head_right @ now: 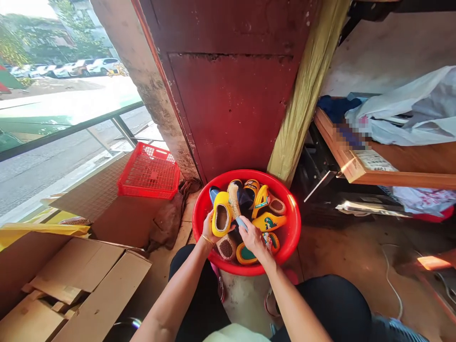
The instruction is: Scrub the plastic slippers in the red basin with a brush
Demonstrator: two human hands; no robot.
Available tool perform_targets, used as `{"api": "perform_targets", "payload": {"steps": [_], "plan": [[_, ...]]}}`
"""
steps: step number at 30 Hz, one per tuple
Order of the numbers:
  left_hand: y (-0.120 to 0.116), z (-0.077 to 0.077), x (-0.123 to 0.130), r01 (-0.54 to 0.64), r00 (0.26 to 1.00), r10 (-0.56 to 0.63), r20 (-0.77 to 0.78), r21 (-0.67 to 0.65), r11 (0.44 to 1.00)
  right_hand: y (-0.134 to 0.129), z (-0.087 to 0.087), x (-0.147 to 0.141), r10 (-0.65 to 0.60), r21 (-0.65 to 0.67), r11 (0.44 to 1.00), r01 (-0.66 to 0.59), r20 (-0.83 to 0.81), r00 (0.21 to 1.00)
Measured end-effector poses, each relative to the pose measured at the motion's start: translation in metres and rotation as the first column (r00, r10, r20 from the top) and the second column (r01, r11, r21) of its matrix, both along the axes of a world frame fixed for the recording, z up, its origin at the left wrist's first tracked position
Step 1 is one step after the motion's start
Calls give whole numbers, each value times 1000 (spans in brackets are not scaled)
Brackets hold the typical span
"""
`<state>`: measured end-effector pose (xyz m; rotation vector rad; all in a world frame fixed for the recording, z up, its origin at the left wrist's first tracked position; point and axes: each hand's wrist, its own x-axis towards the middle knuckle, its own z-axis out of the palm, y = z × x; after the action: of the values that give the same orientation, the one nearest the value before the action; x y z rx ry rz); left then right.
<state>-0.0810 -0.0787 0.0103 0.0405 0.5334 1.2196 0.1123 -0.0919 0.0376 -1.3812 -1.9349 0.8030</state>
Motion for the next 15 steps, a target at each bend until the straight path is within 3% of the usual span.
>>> {"api": "perform_targets", "payload": {"steps": [2,6,9,15], "plan": [[-2,-1,-3,-17,999,16,-31,-23,1000,-9,-1,4,33,-8,999,-33,1,999],[0,-7,2,-181,971,174,-165,-30,983,-62,-11,35,180,-88,980,-179,1,984],[5,-9,11,-210,956,202,-211,-13,978,-91,-5,60,175,-142,975,-172,9,984],[8,-10,19,-212,955,195,-225,-52,976,-95,23,69,192,-178,967,-180,51,980]]}}
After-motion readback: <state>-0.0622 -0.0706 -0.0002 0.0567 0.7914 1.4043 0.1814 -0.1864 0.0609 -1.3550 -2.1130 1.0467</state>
